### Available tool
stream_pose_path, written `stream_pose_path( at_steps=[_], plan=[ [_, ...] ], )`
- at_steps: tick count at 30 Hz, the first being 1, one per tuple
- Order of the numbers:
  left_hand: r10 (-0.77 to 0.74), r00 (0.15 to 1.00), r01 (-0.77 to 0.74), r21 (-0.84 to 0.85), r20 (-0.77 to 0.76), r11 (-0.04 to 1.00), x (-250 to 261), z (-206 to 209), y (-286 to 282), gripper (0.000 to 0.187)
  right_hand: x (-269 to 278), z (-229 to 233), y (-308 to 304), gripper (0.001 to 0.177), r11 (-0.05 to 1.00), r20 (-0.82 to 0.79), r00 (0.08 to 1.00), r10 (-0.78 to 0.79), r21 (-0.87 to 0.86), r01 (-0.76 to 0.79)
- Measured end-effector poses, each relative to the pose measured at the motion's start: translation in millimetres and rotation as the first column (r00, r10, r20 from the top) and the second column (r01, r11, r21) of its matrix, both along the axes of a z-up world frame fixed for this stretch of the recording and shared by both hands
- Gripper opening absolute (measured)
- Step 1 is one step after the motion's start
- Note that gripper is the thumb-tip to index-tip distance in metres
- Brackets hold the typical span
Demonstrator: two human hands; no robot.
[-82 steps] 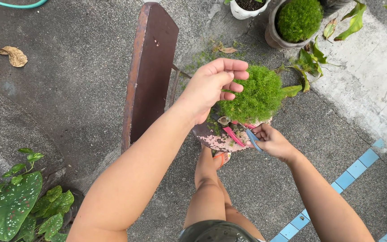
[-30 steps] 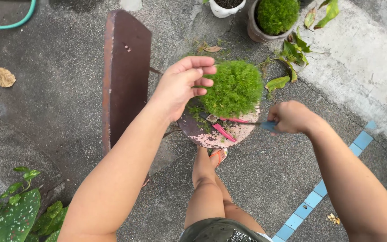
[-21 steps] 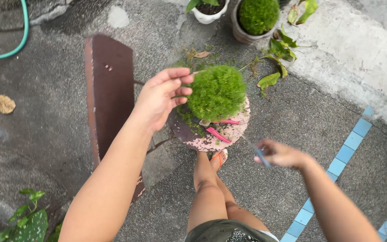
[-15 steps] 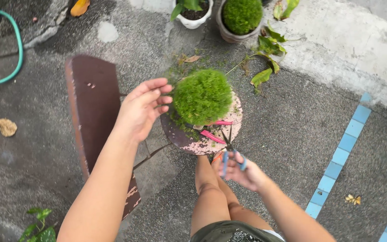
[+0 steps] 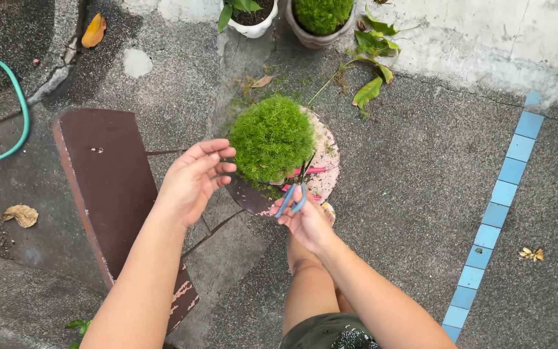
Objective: Trimming a small green bushy plant in a pot using scissors.
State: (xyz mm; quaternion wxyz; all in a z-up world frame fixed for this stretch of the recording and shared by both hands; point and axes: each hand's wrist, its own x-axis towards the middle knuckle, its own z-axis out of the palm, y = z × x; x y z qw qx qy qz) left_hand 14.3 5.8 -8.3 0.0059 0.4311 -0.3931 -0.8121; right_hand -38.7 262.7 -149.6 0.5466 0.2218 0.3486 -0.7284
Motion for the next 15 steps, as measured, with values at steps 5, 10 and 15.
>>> stream_pose_path(
  at_steps=[5, 10, 15],
  plan=[
    [0.012, 1.0, -0.012, -0.005, 0.005, 1.0, -1, 3, -2, 0.027, -1, 1, -1, 0.031, 0.992, -0.043, 0.998, 0.042, 0.121, -0.037],
    [0.035, 0.999, -0.035, -0.002, 0.006, 0.999, -1, 7, -3, 0.027, -1, -13, 14, 0.033, 0.983, -0.181, 0.983, 0.043, 0.185, -0.009],
    [0.041, 0.999, -0.041, -0.012, 0.006, 0.999, -1, 8, -4, 0.027, -28, 10, 18, 0.035, 0.983, -0.035, 0.997, 0.073, 0.174, -0.066]
  ],
)
